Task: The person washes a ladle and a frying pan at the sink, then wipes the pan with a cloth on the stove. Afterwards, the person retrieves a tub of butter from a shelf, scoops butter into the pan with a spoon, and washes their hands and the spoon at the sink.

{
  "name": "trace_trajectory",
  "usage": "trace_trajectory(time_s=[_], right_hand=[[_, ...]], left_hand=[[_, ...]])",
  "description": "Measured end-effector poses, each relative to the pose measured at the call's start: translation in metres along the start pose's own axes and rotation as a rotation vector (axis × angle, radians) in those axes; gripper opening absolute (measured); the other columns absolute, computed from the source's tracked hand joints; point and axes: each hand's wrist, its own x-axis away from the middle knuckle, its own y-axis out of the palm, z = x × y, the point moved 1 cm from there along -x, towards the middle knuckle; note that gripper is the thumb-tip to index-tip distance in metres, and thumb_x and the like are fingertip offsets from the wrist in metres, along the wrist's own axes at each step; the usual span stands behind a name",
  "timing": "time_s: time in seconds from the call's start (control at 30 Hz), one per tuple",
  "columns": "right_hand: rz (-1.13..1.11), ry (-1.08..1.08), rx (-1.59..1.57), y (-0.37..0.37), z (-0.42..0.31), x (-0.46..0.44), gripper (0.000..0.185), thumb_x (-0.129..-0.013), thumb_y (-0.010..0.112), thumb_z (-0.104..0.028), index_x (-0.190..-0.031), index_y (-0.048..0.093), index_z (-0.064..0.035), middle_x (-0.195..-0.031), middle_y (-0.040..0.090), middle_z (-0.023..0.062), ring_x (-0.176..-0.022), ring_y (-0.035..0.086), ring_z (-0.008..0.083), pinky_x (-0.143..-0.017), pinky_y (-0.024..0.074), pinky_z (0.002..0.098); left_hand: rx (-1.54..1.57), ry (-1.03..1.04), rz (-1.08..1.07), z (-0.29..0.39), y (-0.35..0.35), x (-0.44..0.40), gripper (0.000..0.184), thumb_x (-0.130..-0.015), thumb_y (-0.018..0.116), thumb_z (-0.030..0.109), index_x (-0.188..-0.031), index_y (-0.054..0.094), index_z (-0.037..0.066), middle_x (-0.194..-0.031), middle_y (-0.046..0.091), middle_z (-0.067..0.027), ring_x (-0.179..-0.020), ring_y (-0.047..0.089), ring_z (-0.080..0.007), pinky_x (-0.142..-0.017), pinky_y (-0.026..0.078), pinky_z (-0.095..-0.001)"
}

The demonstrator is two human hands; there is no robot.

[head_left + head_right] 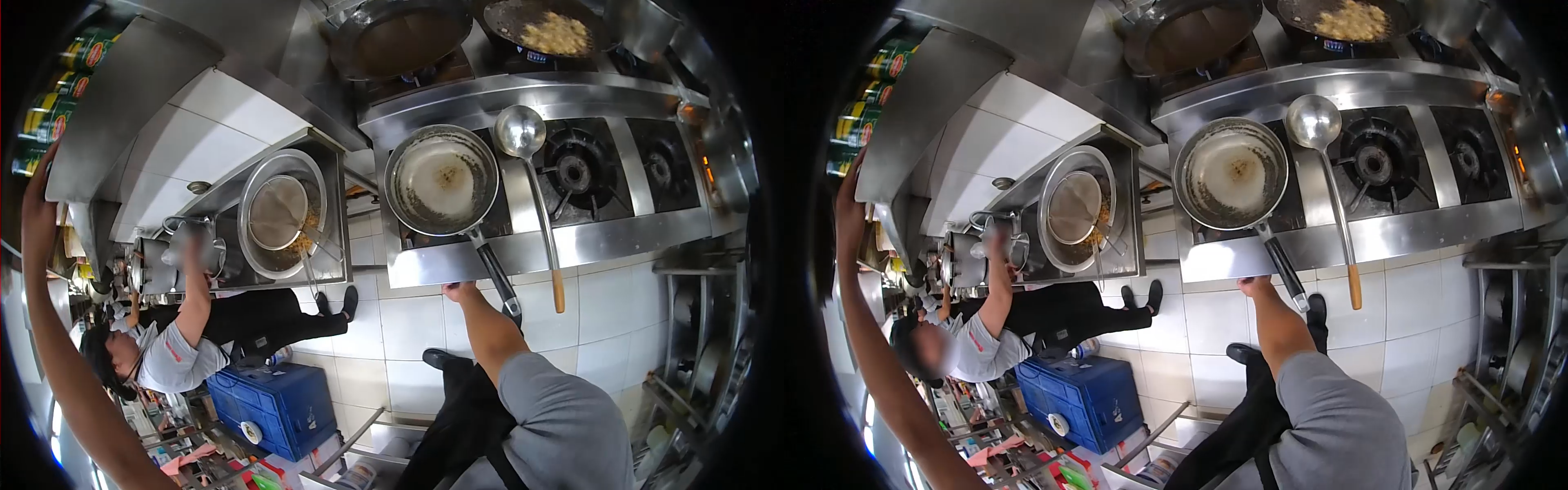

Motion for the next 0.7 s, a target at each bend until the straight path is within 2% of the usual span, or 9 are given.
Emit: trace_trajectory(time_s=[0.1, 0.2, 0.3, 0.33, 0.4, 0.5, 0.57, 0.6, 0.7], right_hand=[[-0.280, -0.138, 0.104, -0.012, 0.004, -0.020, 0.013, -0.087, 0.062, -0.033, -0.083, 0.056, -0.0227, -0.063, 0.053, -0.0046, -0.048, 0.044, 0.0089, -0.038, 0.0239, 0.0232], [-0.033, -0.260, 0.046, 0.003, 0.014, 0.001, 0.010, -0.086, 0.065, -0.029, -0.087, 0.056, -0.0239, -0.067, 0.056, -0.0055, -0.048, 0.045, 0.0091, -0.039, 0.0251, 0.0240], [-0.053, -0.394, -0.001, -0.008, 0.022, -0.043, 0.013, -0.086, 0.068, -0.025, -0.091, 0.055, -0.0254, -0.074, 0.058, -0.0056, -0.051, 0.047, 0.0090, -0.039, 0.0274, 0.0241], [-0.046, -0.510, 0.052, -0.002, 0.027, -0.033, 0.014, -0.086, 0.068, -0.026, -0.091, 0.055, -0.0261, -0.071, 0.056, -0.0057, -0.050, 0.046, 0.0090, -0.040, 0.0286, 0.0242], [-0.032, -0.628, 0.102, 0.001, 0.030, -0.017, 0.014, -0.086, 0.069, -0.026, -0.090, 0.055, -0.0268, -0.069, 0.055, -0.0058, -0.050, 0.045, 0.0090, -0.040, 0.0297, 0.0243], [0.049, -0.430, 0.178, -0.027, 0.018, 0.002, 0.012, -0.089, 0.066, -0.026, -0.098, 0.057, -0.0260, -0.069, 0.052, -0.0039, -0.050, 0.041, 0.0099, -0.044, 0.0318, 0.0228], [0.127, -0.316, 0.304, -0.045, 0.004, 0.034, 0.026, -0.095, 0.049, -0.041, -0.111, 0.056, -0.0216, -0.085, 0.054, 0.0023, -0.064, 0.045, 0.0141, -0.057, 0.0381, 0.0287], [0.164, -0.260, 0.363, -0.055, -0.002, 0.046, 0.037, -0.098, 0.041, -0.048, -0.117, 0.055, -0.0195, -0.093, 0.055, 0.0053, -0.071, 0.046, 0.0162, -0.064, 0.0413, 0.0317], [-0.094, -0.085, 0.540, -0.104, -0.036, 0.076, 0.032, -0.095, 0.047, -0.045, -0.117, 0.054, -0.0227, -0.103, 0.060, 0.0053, -0.076, 0.049, 0.0181, -0.068, 0.0444, 0.0356]], left_hand=[[-0.308, 0.267, 0.133, -0.016, -0.024, 0.044, 0.045, -0.099, 0.047, 0.022, -0.141, 0.048, 0.006, -0.140, 0.052, -0.0128, -0.130, 0.048, -0.0238, -0.107, 0.036, -0.0355], [-0.496, 0.035, 0.261, 0.008, -0.038, 0.155, 0.039, -0.103, 0.041, 0.019, -0.137, 0.051, 0.003, -0.139, 0.053, -0.0134, -0.130, 0.049, -0.0267, -0.106, 0.038, -0.0374], [-0.067, -0.325, 0.357, 0.066, 0.000, 0.277, 0.040, -0.098, 0.051, 0.014, -0.136, 0.050, 0.000, -0.135, 0.054, -0.0174, -0.119, 0.055, -0.0247, -0.103, 0.039, -0.0338], [0.295, -0.548, 0.234, 0.050, 0.023, 0.340, 0.043, -0.098, 0.052, 0.019, -0.135, 0.050, -0.003, -0.132, 0.056, -0.0229, -0.107, 0.060, -0.0286, -0.094, 0.045, -0.0391], [0.037, 0.054, -0.051, 0.155, 0.114, 0.394, 0.046, -0.088, 0.061, 0.010, -0.131, 0.052, -0.003, -0.121, 0.061, -0.0199, -0.097, 0.063, -0.0254, -0.080, 0.052, -0.0351], [0.892, -0.684, -0.608, 0.274, 0.224, 0.394, 0.048, -0.083, 0.065, 0.008, -0.129, 0.053, 0.001, -0.122, 0.060, -0.0173, -0.103, 0.060, -0.0220, -0.090, 0.047, -0.0332], [0.990, -0.453, -0.586, 0.317, 0.307, 0.378, 0.042, -0.087, 0.063, 0.013, -0.126, 0.053, 0.000, -0.098, 0.064, -0.0173, -0.089, 0.063, -0.0224, -0.078, 0.049, -0.0324], [1.055, -0.461, -0.512, 0.333, 0.358, 0.378, 0.042, -0.087, 0.063, 0.014, -0.126, 0.053, 0.001, -0.083, 0.059, -0.0067, -0.074, 0.053, -0.0124, -0.067, 0.045, -0.0278], [0.995, -0.448, -0.497, 0.372, 0.445, 0.326, 0.040, -0.087, 0.061, 0.022, -0.122, 0.054, 0.004, -0.093, 0.065, -0.0255, -0.081, 0.065, -0.0389, -0.074, 0.050, -0.0421]])
